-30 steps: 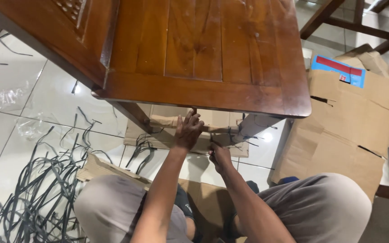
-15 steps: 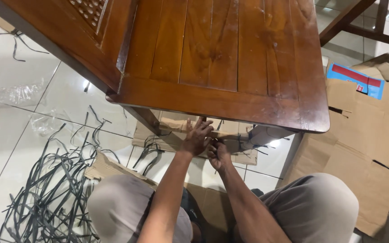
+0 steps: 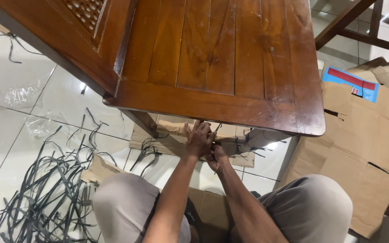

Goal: Wrapping wooden chair legs with cardboard and securing them with plastic ties for protection.

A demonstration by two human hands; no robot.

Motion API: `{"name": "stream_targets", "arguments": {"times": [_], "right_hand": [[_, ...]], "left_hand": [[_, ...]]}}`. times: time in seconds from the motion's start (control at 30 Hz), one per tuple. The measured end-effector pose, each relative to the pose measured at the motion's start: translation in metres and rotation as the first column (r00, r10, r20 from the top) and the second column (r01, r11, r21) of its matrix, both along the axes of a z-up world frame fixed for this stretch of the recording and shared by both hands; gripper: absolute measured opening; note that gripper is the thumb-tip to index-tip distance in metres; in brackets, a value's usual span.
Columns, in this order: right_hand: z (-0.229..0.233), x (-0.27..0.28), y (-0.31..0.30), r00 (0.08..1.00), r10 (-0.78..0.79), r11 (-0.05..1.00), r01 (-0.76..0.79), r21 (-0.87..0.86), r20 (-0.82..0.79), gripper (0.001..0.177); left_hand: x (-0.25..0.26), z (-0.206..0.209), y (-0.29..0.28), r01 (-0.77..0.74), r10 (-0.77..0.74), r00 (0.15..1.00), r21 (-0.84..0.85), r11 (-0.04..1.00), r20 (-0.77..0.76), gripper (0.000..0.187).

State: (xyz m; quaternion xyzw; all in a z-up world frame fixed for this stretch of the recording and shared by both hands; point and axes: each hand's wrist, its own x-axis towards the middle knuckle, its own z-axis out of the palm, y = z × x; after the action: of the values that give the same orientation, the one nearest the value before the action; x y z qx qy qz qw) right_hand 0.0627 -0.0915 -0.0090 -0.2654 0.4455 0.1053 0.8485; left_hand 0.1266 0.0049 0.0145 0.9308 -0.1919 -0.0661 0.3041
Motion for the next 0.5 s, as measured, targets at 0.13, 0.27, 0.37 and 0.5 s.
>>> {"name": "stream_targets", "arguments": {"times": [0.13,0.27,0.37,0.5], "right_hand": [[0.029,0.0,0.003,1.0,-0.001,1.0,0.001,-0.011,-0.015,0.022],[0.054,0.002,0.008,0.996,-0.087,0.995,0.087,0.05,-0.001,0.021],[0.085,0.002,0.016,0.994,-0.113,0.992,0.112,0.052,0.005,0.02],[0.119,-0.002,0.019,0.995,-0.096,0.995,0.096,-0.009,0.028,0.019]], "left_hand": [[-0.003,-0.001,-0.011,-0.044,0.045,0.999,0.018,0.999,-0.023,0.031],[-0.006,0.004,-0.017,-0.084,0.084,0.996,0.03,0.996,-0.012,0.036],[-0.008,0.013,-0.018,-0.09,0.093,0.995,0.071,0.993,-0.047,0.039],[-0.004,0.019,-0.019,-0.105,0.112,0.989,0.074,0.992,-0.094,0.031]]}}
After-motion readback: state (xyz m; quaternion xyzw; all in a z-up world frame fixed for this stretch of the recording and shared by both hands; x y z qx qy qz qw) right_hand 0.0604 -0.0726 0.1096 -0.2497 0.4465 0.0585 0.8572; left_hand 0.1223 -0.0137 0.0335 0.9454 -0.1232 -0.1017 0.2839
